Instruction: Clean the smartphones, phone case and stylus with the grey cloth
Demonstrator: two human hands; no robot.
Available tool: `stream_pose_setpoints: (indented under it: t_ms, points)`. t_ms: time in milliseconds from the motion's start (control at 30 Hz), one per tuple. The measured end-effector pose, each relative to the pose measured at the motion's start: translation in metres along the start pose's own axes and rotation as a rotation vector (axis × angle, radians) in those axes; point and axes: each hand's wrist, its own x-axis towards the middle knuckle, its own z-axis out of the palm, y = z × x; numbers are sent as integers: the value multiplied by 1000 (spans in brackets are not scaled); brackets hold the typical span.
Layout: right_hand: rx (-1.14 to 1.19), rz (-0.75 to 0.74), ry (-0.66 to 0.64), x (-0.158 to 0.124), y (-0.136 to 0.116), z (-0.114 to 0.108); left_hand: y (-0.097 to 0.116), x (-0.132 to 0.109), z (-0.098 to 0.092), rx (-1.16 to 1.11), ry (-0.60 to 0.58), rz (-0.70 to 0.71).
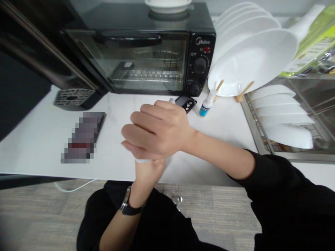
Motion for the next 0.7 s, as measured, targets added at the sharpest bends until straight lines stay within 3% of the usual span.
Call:
stream_pose_setpoints:
  t_ms: [133, 267, 367, 433, 533, 600, 700]
  points:
    - [52, 52, 155, -9, 11, -4, 7, 8, -2, -15, -73, 42]
    - [119, 401, 432, -14, 18, 0, 11, 5, -10, -1, -117, 41]
    - [222, 607, 570, -10, 26, 7, 15, -5, -21, -27, -59, -64]
    - [306, 610, 515, -4, 29, 10, 16, -12, -28, -25, -21, -139]
    - [314, 567, 243, 3, 28, 7, 17, -18, -33, 26, 3, -181]
    - [193, 517, 99, 6, 20, 2, 16, -19, -33, 55, 28, -163]
    - [-53, 343, 28, 5, -4, -1, 12, -18, -30, 85, 106, -114]
